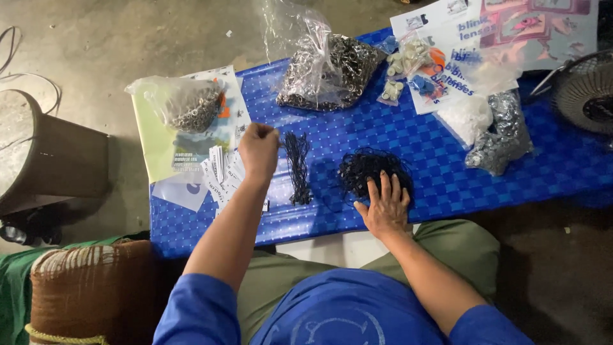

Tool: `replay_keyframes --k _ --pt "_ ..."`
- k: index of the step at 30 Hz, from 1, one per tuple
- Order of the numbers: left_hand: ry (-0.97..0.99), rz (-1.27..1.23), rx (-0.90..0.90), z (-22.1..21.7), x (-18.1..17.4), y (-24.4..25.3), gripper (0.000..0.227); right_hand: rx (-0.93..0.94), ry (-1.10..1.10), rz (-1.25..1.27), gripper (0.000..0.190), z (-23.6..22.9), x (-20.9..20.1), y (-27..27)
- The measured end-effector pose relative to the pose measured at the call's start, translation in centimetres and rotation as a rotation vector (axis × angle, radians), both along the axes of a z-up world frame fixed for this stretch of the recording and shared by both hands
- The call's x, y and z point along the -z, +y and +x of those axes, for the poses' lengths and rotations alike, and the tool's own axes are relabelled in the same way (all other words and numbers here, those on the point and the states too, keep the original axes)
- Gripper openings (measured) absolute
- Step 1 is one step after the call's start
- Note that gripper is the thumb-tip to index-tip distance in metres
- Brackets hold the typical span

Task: The person sits at a table covered with a blue checkered cloth and sorts a pile of black cables. They pick up individual cables from a central pile, separate them, and place them into a neat stack on the left side of the table. The table also contains several plastic bags of hardware and printed papers.

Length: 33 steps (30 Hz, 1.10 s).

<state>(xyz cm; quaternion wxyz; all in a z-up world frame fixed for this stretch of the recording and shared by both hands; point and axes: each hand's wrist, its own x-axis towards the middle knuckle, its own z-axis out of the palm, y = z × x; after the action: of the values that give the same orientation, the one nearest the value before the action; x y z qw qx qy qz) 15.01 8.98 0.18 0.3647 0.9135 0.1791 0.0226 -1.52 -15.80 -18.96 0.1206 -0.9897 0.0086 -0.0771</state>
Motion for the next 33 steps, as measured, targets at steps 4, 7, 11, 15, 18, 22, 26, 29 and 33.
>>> replay_keyframes --k 4,7,11,15,18,22,26,29,33 --pt "-0.122 -0.155 -0.064 2.5 1.2 0.6 0.008 -0.03 0.143 -0.004 0.072 0.4 -0.4 -0.1" --pt "-0.061 -0.096 -0.042 1.7 3.5 1.0 0.01 -0.034 0.142 -0.019 0.074 0.3 0.0 -0.1" --pt "0.13 -0.039 0.003 -1.6 9.0 1.1 0.021 -0.035 0.109 -0.054 0.077 0.2 0.0 -0.1" --pt "0.248 0.152 0.07 -5.4 14.4 1.7 0.023 -0.036 0.071 -0.069 0.078 0.2 0.7 -0.2" --pt "0.313 0.184 0.091 -7.7 14.0 0.8 0.019 -0.041 -0.004 -0.055 0.08 0.3 1.1 -0.2" --pt "0.194 0.33 0.225 -9.9 15.6 1.1 0.015 -0.038 0.034 -0.063 0.078 0.3 0.9 -0.1" --pt "0.054 0.475 0.31 -11.6 17.5 1.2 0.018 -0.039 0.043 -0.051 0.078 0.2 -0.3 -0.1" --pt "-0.034 0.53 0.336 -13.1 16.3 1.0 0.02 -0.047 0.046 -0.042 0.079 0.3 0.0 -0.2" --pt "-0.041 0.49 0.324 -15.4 16.0 0.7 0.023 -0.044 0.121 0.015 0.077 0.3 -0.7 -0.4"
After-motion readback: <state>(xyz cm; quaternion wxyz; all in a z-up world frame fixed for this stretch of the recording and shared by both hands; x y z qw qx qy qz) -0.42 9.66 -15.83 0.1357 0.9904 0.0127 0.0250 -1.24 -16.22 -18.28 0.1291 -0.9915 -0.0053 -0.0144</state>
